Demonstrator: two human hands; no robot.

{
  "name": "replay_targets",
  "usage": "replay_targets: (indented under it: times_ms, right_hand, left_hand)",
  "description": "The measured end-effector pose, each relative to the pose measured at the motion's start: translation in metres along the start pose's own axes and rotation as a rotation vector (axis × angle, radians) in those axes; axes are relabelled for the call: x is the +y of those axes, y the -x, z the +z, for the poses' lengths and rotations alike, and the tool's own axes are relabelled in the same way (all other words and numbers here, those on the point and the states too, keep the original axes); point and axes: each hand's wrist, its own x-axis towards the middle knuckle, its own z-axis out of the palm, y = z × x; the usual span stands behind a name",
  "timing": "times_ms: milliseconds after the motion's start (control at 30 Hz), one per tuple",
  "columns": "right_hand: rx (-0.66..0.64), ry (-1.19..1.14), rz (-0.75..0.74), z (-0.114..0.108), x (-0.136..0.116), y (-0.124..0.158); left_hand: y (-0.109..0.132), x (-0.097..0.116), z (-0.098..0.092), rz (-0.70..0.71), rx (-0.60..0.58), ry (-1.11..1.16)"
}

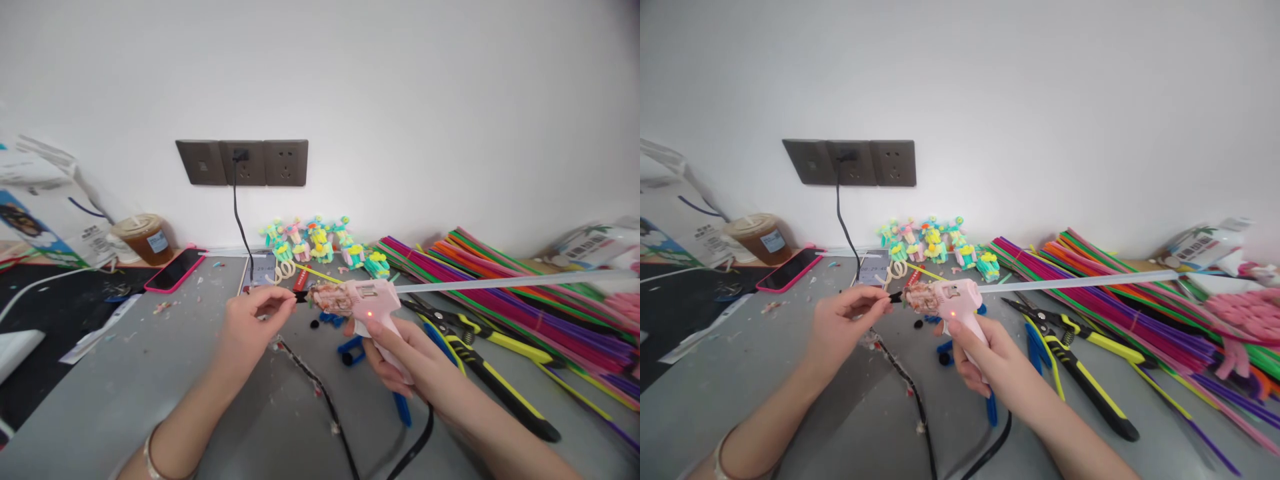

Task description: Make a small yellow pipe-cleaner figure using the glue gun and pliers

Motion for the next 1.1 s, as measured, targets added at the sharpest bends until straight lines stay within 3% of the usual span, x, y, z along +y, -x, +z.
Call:
replay_targets:
  times_ms: [267, 567, 1100]
  right_hand:
    - [0.026, 0.014, -0.002, -0.0012, -0.0049, 0.0022]
    - [-0.043, -0.065, -0.103, -0.0023, -0.001, 0.0018]
    - [-0.002, 0.014, -0.072, 0.0001, 0.0004, 0.0016]
  left_hand:
    - [-0.002, -0.0003, 0.0, -0.026, 0.027, 0.025]
    - [-0.0037, -0.0013, 0.0022, -0.179, 0.025, 0.24]
    - [-0.0048, 0.0034, 0.0015, -0.206, 0.014, 0.276]
